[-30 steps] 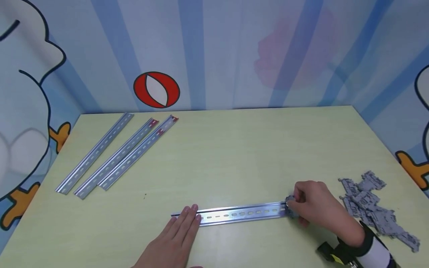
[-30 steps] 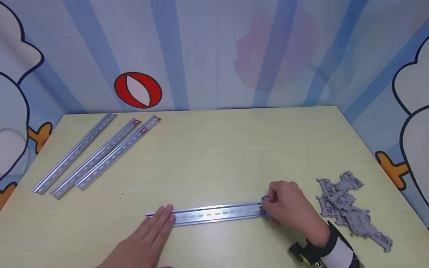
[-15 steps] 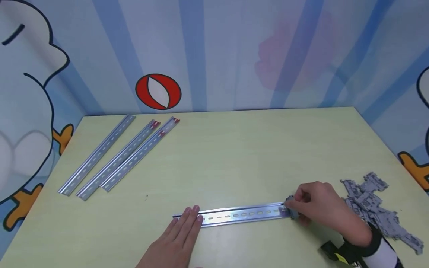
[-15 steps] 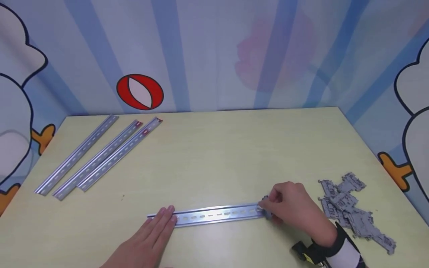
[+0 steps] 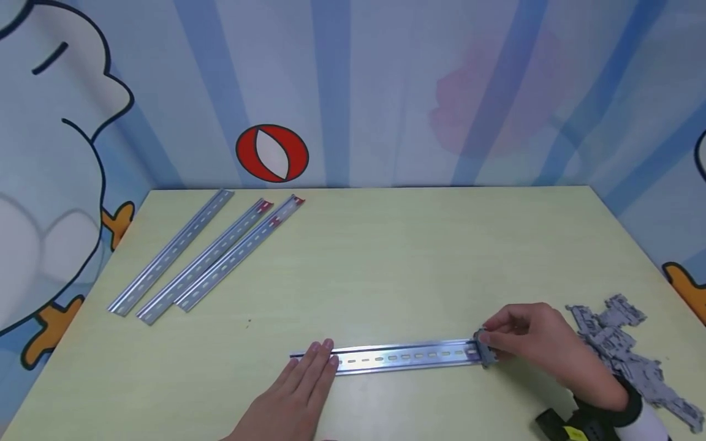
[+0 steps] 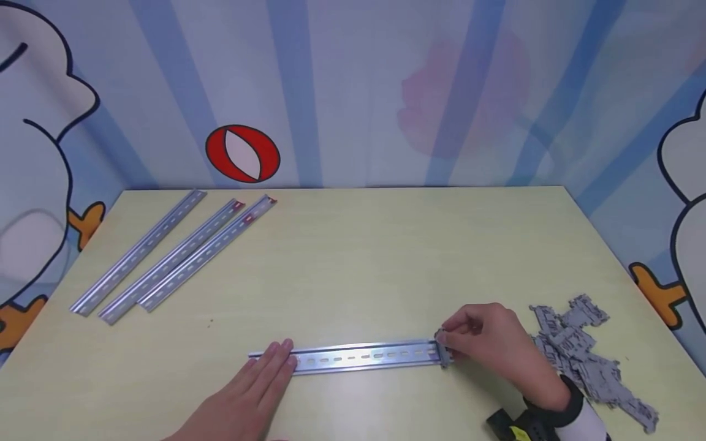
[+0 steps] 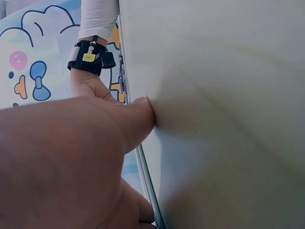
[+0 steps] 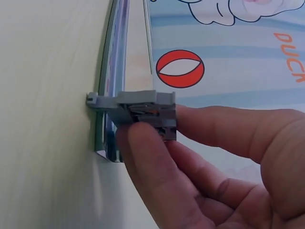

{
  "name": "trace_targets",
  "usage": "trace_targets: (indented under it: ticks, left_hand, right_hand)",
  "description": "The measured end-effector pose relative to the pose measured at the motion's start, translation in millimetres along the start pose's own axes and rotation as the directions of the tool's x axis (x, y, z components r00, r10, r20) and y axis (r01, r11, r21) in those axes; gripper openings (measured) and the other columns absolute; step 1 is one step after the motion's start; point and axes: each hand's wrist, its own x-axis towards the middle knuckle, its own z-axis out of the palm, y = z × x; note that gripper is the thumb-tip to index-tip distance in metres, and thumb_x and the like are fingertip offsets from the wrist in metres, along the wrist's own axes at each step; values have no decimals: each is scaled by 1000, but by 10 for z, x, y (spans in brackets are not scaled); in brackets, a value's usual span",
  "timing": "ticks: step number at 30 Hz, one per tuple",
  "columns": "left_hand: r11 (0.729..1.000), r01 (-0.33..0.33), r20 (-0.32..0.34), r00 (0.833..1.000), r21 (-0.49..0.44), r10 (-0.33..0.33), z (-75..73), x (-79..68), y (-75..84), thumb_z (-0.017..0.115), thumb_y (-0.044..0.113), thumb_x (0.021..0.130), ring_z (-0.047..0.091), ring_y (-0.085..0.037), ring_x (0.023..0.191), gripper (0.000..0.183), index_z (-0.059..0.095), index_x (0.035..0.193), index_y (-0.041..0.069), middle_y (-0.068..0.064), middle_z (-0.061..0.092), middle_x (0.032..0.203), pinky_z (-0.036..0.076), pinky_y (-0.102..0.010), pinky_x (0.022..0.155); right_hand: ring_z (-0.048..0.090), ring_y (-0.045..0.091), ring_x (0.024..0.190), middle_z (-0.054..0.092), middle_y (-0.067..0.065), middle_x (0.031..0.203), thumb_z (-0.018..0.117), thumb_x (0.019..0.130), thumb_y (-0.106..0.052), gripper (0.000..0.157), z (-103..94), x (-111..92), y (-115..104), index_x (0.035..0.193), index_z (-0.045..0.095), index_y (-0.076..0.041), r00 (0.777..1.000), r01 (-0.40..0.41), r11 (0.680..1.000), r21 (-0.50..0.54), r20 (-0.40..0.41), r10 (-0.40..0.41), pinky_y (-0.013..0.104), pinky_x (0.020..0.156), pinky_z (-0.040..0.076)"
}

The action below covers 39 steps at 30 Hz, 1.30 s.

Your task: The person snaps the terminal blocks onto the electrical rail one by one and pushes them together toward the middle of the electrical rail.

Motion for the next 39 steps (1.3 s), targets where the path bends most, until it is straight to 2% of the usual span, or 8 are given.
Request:
trace_targets:
  ticks: [2, 6, 9, 13, 19, 23, 30, 39]
  left_hand:
    - [1000, 7, 39, 999, -15, -6, -17, 1, 6, 20, 84, 85, 34, -30, 145, 106, 38, 148, 0, -17, 33, 159, 45, -40, 108]
    - [1000, 8, 50, 999, -25, -6, -35, 5, 14, 20, 84, 85, 33, -30, 146, 106, 36, 149, 0, -16, 32, 160, 45, -40, 108]
    - [999, 9, 52, 999, -35, -7, -39, 9, 13, 18, 84, 85, 32, -30, 146, 107, 36, 149, 1, -16, 31, 160, 44, -40, 109]
    - [999, 12, 54, 999, -41, -10, -40, 13, 13, 17, 84, 85, 32, -30, 146, 107, 36, 149, 1, -16, 31, 160, 44, -41, 108]
    - [999, 14, 53, 998, -38, -12, -63, 19, 22, 19, 83, 85, 33, -29, 145, 105, 37, 149, 2, -15, 33, 160, 45, -41, 108]
    - [999, 13, 55, 998, -31, -11, -60, 25, 20, 21, 82, 86, 34, -29, 145, 104, 37, 149, 2, -15, 33, 160, 45, -40, 108]
    - [999, -9, -39, 999, 32, 10, -15, 26, 8, 23, 77, 90, 41, -30, 141, 97, 44, 144, 0, -17, 41, 155, 49, -37, 104]
    - [1000, 6, -8, 1000, 28, -6, -20, 20, 10, 25, 73, 93, 39, -30, 142, 91, 43, 145, 0, -17, 39, 156, 48, -38, 105]
  right_hand:
    - [74, 15, 77, 78, 9, 93, 76, 84, -30, 31, 5, -3, 14, 96, 71, -2, 1000, -9, 998, 59, 14, 9, 31, 68, 60]
    - [74, 14, 78, 78, 9, 93, 77, 83, -28, 30, 18, -10, 31, 90, 70, 0, 1000, -10, 993, 117, 19, 8, 32, 69, 61]
    - [73, 15, 75, 78, 7, 90, 77, 83, -29, 32, 33, -5, 43, 97, 71, -2, 1000, -9, 993, 118, 10, 8, 33, 67, 60]
    - [73, 15, 81, 78, 8, 98, 76, 85, -30, 39, 61, 12, 67, 109, 69, 0, 1000, -19, 985, 170, 22, 16, 32, 71, 60]
    - [74, 16, 86, 78, 8, 103, 76, 85, -30, 43, 142, 32, 71, 114, 66, 1, 999, -36, 967, 252, 34, 28, 31, 76, 61]
    - [75, 16, 83, 78, 7, 99, 77, 84, -28, 43, 217, 24, 47, 112, 66, 3, 1000, -20, 962, 273, 2, 20, 31, 74, 61]
    - [76, 14, 76, 79, 11, 95, 81, 80, -24, 38, 373, 17, -92, 105, 70, 2, 996, -3, 969, 249, -81, 24, 29, 68, 62]
    - [75, 11, 72, 80, 12, 92, 82, 79, -21, 33, 564, 75, -179, 100, 73, 2, 996, 30, 966, 256, -86, -8, 27, 66, 62]
